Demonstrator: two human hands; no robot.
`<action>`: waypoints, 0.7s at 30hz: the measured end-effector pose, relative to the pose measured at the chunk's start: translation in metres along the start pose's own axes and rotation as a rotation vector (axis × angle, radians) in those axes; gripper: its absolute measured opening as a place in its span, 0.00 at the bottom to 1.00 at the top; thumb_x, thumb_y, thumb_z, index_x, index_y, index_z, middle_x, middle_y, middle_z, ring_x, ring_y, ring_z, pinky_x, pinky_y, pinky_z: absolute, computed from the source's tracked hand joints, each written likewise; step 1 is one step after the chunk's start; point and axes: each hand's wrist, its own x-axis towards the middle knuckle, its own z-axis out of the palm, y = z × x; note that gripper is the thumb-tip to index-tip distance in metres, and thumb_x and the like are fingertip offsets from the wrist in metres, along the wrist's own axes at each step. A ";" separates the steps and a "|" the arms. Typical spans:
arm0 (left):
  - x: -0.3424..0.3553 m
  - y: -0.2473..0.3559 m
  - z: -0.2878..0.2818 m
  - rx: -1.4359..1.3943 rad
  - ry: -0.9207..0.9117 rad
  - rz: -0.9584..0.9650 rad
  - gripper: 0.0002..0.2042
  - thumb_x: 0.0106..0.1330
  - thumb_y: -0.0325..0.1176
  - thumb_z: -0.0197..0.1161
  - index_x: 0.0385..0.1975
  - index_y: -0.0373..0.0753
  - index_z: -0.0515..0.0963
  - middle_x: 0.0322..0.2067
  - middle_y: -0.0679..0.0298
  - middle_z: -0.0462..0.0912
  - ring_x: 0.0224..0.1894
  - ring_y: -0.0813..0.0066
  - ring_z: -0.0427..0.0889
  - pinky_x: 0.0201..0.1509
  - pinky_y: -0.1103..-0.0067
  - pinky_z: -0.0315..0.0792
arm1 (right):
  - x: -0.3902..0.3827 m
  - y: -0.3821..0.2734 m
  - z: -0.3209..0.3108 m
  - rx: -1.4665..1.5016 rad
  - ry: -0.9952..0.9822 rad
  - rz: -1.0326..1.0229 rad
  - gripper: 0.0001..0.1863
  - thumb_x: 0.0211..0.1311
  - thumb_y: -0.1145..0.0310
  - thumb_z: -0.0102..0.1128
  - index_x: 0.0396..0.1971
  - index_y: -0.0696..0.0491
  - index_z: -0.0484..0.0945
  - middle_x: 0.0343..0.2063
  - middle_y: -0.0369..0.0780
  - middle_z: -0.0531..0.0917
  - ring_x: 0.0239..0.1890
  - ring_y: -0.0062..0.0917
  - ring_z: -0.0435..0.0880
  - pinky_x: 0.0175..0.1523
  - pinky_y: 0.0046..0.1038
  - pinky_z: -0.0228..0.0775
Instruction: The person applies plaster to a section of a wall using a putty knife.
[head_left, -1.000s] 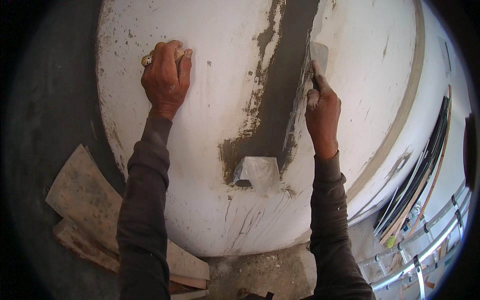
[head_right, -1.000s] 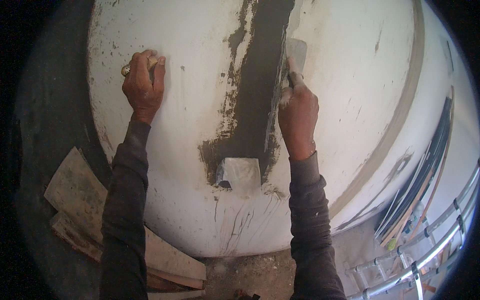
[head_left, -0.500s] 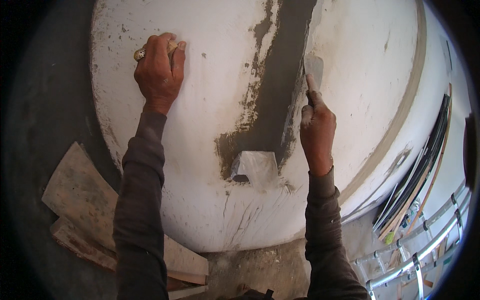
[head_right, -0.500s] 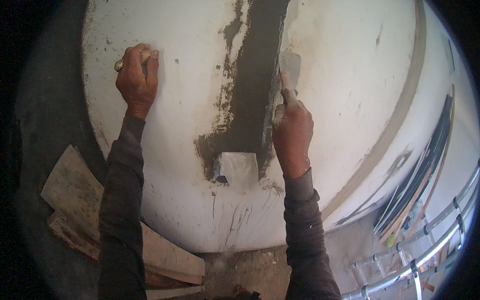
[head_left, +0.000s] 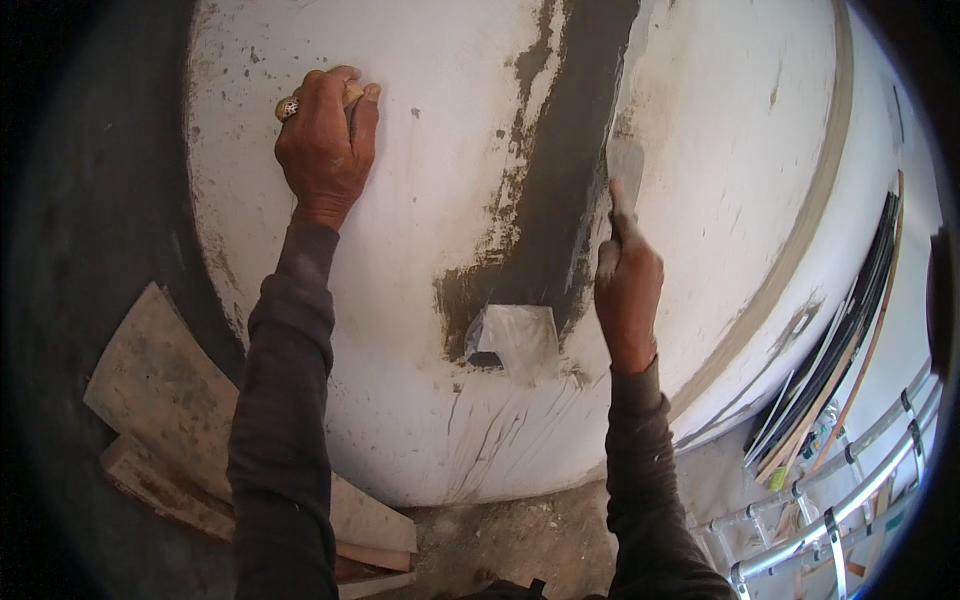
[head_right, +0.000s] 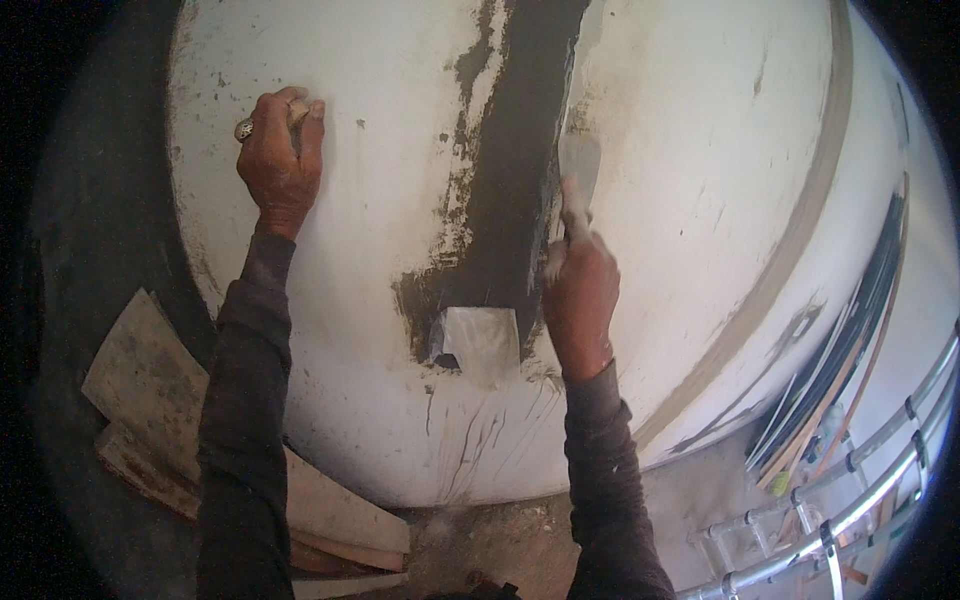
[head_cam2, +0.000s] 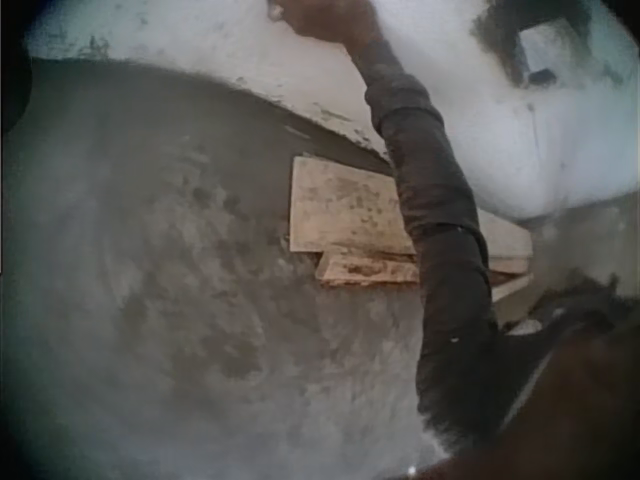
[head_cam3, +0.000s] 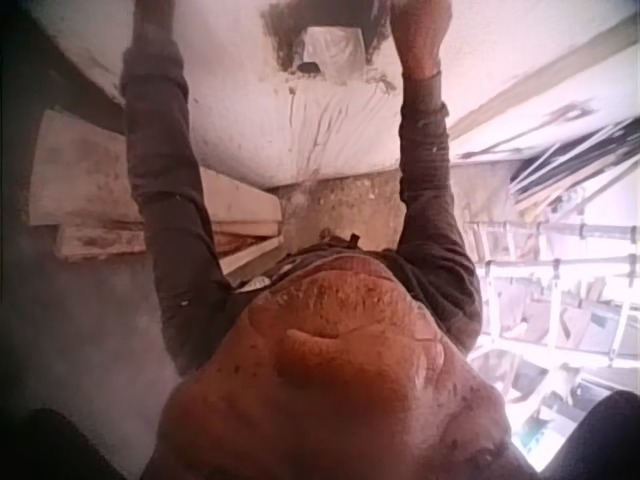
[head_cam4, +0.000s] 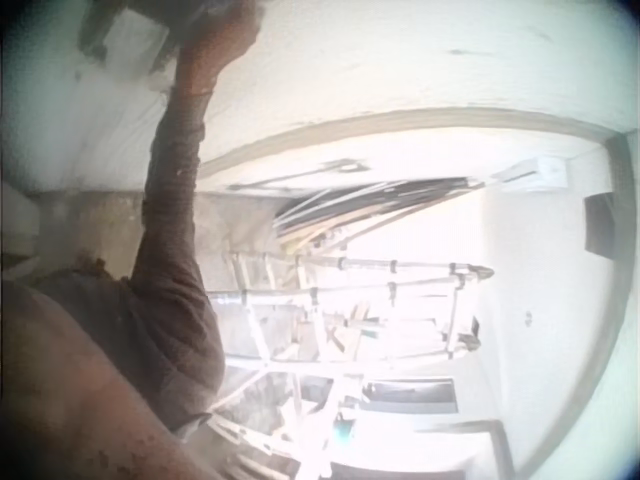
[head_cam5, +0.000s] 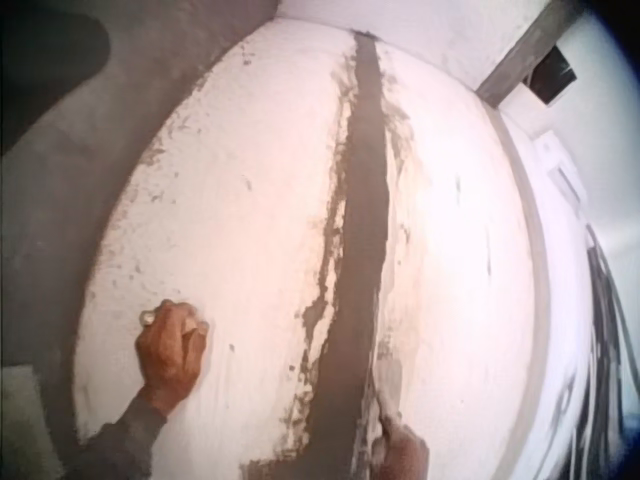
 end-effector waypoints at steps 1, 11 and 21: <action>0.001 0.002 0.000 -0.004 0.001 -0.003 0.10 0.68 0.37 0.63 0.43 0.39 0.76 0.36 0.62 0.80 0.36 0.66 0.82 0.39 0.71 0.77 | -0.005 0.007 0.005 -0.012 0.051 -0.060 0.37 0.57 0.84 0.44 0.69 0.46 0.67 0.48 0.56 0.82 0.30 0.37 0.88 0.38 0.31 0.77; -0.001 -0.001 0.001 -0.032 -0.005 0.002 0.10 0.67 0.36 0.64 0.43 0.40 0.76 0.37 0.62 0.81 0.36 0.67 0.83 0.39 0.72 0.77 | 0.004 0.001 0.002 0.073 0.022 -0.034 0.35 0.58 0.83 0.43 0.69 0.47 0.67 0.50 0.56 0.81 0.44 0.39 0.88 0.44 0.30 0.78; 0.002 -0.003 0.001 0.024 0.046 0.051 0.10 0.65 0.34 0.66 0.41 0.41 0.76 0.34 0.64 0.80 0.33 0.68 0.82 0.34 0.74 0.77 | 0.032 -0.008 -0.008 0.074 0.004 -0.043 0.36 0.57 0.82 0.44 0.68 0.47 0.68 0.48 0.56 0.83 0.32 0.35 0.88 0.44 0.33 0.77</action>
